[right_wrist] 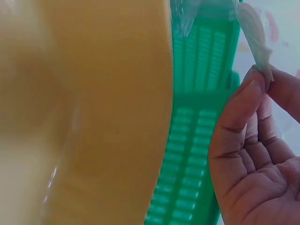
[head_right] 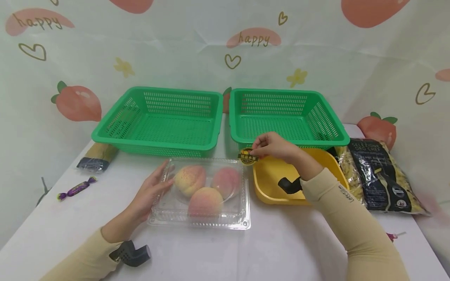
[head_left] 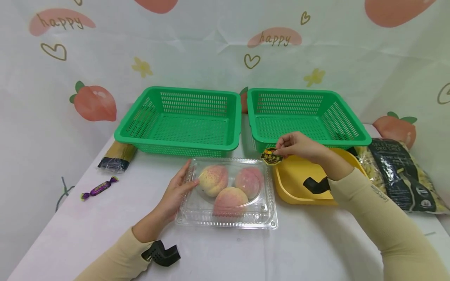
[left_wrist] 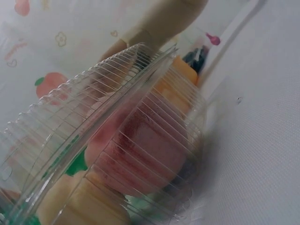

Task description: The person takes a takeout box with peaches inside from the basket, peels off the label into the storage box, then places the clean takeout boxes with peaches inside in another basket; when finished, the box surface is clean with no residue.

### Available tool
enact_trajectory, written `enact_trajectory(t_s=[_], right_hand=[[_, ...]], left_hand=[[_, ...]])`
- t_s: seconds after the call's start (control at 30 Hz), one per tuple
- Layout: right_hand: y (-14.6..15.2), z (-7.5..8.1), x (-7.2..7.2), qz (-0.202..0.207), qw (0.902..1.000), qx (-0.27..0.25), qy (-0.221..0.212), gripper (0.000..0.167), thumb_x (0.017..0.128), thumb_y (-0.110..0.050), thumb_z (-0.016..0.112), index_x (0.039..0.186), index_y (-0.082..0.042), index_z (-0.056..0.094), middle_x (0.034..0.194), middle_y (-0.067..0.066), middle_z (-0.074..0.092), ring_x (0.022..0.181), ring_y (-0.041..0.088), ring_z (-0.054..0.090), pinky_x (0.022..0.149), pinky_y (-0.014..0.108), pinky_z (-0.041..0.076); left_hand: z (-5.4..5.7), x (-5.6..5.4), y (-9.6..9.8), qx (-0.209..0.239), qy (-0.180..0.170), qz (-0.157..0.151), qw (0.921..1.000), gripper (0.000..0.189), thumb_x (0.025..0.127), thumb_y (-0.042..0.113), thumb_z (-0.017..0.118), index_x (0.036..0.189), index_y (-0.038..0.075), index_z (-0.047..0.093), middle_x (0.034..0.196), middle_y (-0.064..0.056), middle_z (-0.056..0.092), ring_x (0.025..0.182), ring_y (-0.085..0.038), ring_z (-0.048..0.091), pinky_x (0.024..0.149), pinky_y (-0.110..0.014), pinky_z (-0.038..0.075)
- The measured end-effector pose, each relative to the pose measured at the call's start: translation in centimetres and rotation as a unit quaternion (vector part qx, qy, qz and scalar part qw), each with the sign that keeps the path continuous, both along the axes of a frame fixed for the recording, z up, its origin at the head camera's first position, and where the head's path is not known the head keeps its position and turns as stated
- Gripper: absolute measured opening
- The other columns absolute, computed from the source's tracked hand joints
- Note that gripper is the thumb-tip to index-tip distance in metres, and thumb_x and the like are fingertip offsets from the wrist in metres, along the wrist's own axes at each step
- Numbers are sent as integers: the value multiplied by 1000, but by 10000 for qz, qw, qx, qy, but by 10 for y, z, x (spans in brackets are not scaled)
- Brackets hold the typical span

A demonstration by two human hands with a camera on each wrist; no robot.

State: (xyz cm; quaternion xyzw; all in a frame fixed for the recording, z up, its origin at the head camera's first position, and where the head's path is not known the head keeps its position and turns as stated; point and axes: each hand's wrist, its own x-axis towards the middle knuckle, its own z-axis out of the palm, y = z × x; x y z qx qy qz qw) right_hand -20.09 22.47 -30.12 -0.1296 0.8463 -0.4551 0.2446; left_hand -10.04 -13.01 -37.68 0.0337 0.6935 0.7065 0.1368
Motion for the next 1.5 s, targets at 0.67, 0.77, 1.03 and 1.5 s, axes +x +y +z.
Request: enact_trajectory(t_s=[0.67,0.77,1.03,1.5], right_hand=[[60,-16,15,-563,9978,141,-305,20,89,-20,63,94,-2,60,76,-6,64,71,18,58,74,33,53],[66,-16,15,-474,9978,251,-398,22,90,-21,62,97,0,61,78,-7,65,72,16,58,76,30,53],[74,-17,11,-167,9963,669,-504,28,93,-13,55,109,9,58,94,0,67,82,8,62,82,31,54],[67,-46,3,523,9894,959,-955,25,89,-7,57,104,13,58,89,1,63,79,6,60,75,24,55]], left_hand=[[-1,2,1,59,-13,48,10000,71,96,9,46,151,13,2,158,-11,4,146,-26,-2,118,-45,6],[-1,2,1,57,-6,40,10000,71,96,9,46,151,13,3,158,-11,5,146,-26,-1,118,-45,8],[0,2,1,55,-3,45,10000,71,96,9,46,151,13,2,157,-12,4,146,-27,-1,118,-45,7],[0,2,1,89,-85,60,9999,71,96,9,47,151,14,2,158,-11,6,146,-26,-1,118,-44,7]])
